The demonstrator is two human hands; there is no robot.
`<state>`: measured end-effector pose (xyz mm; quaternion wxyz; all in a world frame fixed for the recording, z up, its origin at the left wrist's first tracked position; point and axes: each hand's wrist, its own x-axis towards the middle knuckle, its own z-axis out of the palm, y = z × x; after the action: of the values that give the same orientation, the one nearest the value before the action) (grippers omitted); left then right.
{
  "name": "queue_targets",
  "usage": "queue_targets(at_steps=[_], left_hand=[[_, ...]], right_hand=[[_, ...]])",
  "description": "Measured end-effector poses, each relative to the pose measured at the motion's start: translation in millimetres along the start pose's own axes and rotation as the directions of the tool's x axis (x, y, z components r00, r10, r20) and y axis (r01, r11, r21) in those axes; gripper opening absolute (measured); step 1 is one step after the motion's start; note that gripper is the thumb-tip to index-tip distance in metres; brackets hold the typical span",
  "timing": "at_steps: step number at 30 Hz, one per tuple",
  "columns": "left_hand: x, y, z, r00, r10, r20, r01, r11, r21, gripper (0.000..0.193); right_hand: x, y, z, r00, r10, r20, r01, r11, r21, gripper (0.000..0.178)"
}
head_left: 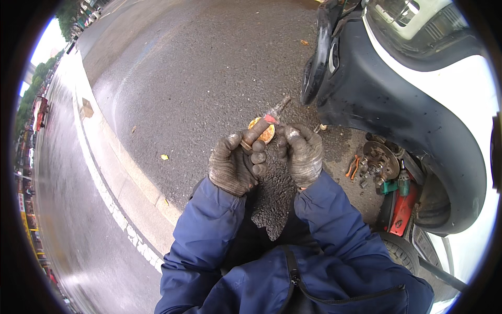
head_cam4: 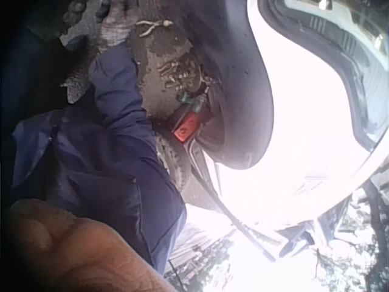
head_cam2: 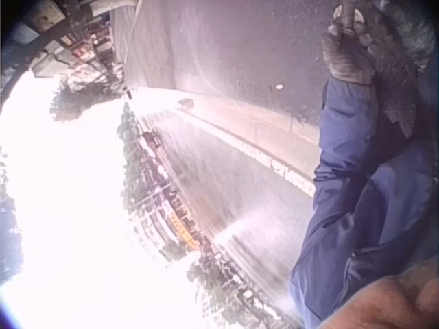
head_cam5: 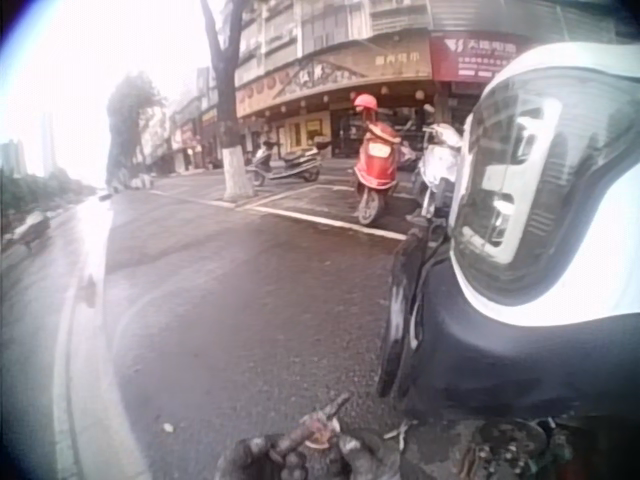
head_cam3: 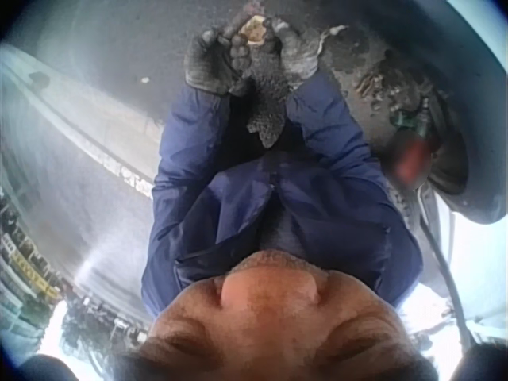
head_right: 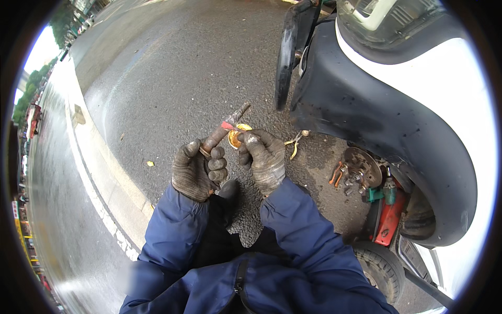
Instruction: The person kneels beside a car with the wheel removed and applies grease to the brake caliper guide pins. They then install the greased pins into the brake caliper and secure the caliper onto the brake rotor using bolts.
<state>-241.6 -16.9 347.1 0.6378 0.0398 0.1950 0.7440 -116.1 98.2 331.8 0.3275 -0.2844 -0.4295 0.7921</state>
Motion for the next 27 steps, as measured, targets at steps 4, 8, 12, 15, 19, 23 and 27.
queue_targets(at_steps=[4, 8, 12, 15, 19, 23, 27], left_hand=[[1, 1, -1, 0.997, -0.056, 0.051, 0.06, 0.995, -0.082, 0.071], [2, 2, -2, 0.999, 0.002, 0.046, 0.002, 0.996, -0.085, 0.068], [-4, 7, -3, 0.97, 0.237, -0.047, -0.232, 0.969, 0.088, 0.055], [-13, 10, -1, 0.909, 0.389, -0.15, -0.372, 0.919, 0.133, 0.042], [-24, 16, 2, 0.837, 0.495, -0.233, -0.457, 0.866, 0.202, 0.028], [-33, 27, 0, 0.791, 0.544, -0.279, -0.489, 0.837, 0.246, 0.026], [-41, 39, -4, 0.777, 0.545, -0.315, -0.5, 0.839, 0.216, 0.026]], right_hand=[[-1, 3, 3, 0.998, -0.057, 0.013, 0.057, 0.997, -0.045, 0.02], [1, 10, -5, 0.999, -0.04, 0.007, 0.04, 0.995, -0.092, 0.019], [23, 29, -43, 0.996, -0.04, -0.082, 0.021, 0.976, -0.216, 0.017], [59, 61, -81, 0.982, 0.032, -0.185, -0.106, 0.907, -0.408, 0.021], [107, 115, -109, 0.994, -0.018, -0.111, -0.086, 0.509, -0.856, 0.031], [147, 137, -110, 0.995, 0.085, 0.048, 0.044, 0.05, -0.998, 0.035], [190, 150, -92, 0.962, 0.275, -0.007, 0.066, -0.255, -0.965, 0.036]])
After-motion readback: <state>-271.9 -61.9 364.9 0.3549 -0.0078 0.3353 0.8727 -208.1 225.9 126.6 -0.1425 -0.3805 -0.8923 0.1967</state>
